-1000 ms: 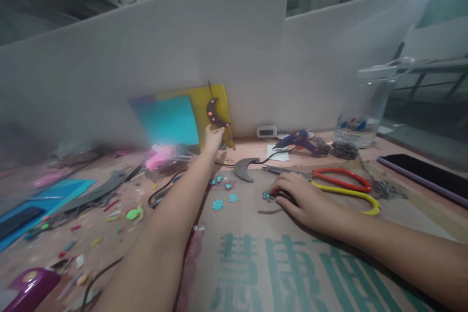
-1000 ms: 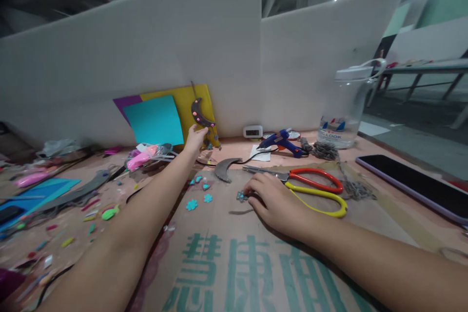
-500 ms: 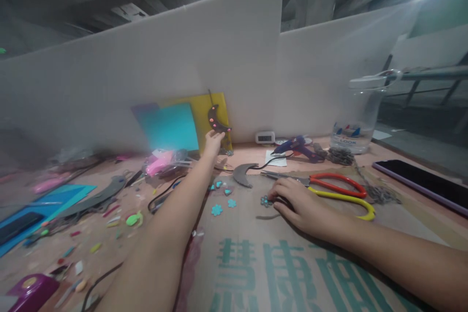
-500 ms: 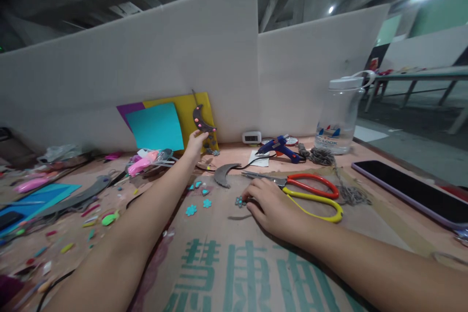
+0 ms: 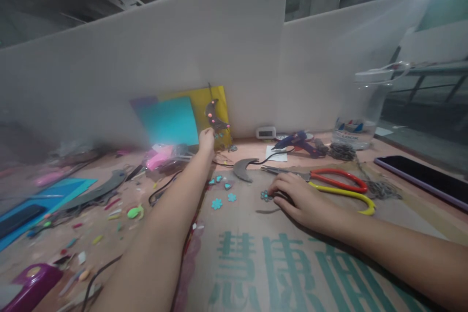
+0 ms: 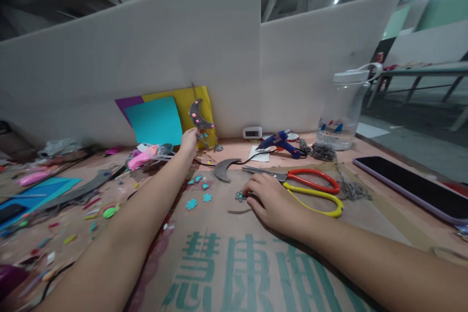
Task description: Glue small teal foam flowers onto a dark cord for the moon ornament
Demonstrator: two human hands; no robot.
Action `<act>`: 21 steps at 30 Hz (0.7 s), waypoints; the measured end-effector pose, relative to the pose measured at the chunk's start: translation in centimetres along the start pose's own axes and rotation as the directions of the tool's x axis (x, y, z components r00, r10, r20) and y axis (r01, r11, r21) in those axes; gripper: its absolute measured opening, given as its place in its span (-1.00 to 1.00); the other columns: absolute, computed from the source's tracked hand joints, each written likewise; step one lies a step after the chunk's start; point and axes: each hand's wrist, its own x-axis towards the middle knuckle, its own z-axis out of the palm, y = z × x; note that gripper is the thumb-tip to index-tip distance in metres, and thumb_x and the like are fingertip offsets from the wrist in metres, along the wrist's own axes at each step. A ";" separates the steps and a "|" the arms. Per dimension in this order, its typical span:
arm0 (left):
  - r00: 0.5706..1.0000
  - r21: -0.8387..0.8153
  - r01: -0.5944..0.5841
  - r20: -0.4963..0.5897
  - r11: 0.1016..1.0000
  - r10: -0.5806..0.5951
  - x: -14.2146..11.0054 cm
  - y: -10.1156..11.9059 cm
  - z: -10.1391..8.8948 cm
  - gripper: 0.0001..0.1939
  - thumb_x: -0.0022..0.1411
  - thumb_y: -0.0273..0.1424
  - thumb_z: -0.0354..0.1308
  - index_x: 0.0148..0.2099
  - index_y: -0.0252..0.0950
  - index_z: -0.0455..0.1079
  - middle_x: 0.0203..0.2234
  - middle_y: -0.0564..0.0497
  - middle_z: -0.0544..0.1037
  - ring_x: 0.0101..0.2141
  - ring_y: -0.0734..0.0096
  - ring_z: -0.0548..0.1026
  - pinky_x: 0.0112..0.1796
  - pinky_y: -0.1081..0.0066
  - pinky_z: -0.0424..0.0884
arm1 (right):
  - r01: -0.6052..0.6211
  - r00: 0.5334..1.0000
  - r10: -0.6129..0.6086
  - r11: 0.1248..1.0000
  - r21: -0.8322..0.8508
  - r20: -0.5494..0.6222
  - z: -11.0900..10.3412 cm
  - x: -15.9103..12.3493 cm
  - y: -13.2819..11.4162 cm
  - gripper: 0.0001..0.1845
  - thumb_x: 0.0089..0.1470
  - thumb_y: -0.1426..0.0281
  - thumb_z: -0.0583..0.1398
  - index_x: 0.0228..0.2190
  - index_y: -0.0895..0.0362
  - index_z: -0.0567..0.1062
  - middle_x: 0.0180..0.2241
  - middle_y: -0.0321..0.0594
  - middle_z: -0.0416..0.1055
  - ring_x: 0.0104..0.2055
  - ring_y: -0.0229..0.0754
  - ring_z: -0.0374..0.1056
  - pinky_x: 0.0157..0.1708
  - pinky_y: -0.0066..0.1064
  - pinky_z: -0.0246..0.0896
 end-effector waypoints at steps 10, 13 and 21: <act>0.983 0.066 -0.148 -0.095 0.987 0.154 -0.9 1.5 -0.8 -0.64 0.27 -0.51 0.10 0.11 -0.20 0.40 0.12 -0.08 0.42 0.17 0.31 0.33 0.20 0.33 0.21 | 0.015 1.000 -0.015 1.000 -0.020 0.004 0.0 0.1 0.0 -0.84 0.20 0.45 0.08 -0.22 0.09 0.45 -0.16 -0.09 0.40 -0.07 -0.03 0.30 -0.06 -0.11 0.25; 0.982 0.073 -0.177 -0.060 0.981 0.182 -1.0 1.8 -0.4 -0.60 0.22 -0.53 0.13 0.10 -0.18 0.40 0.17 -0.07 0.38 0.21 0.34 0.28 0.22 0.39 0.15 | 0.024 1.000 -0.024 1.000 -0.019 0.006 0.1 0.1 0.1 -0.84 0.21 0.44 0.07 -0.22 0.10 0.45 -0.16 -0.09 0.39 -0.08 -0.04 0.29 -0.05 -0.10 0.23; 0.999 0.017 -0.037 0.003 0.999 0.037 0.4 1.7 0.6 -0.61 0.27 -0.18 0.16 0.04 -0.30 0.37 -0.09 -0.15 0.57 -0.07 0.29 0.53 -0.08 0.38 0.42 | 0.009 1.000 -0.009 1.000 -0.017 -0.001 0.3 0.1 0.2 -0.85 0.21 0.42 0.07 -0.23 0.09 0.44 -0.16 -0.11 0.38 -0.08 -0.04 0.30 -0.06 -0.12 0.23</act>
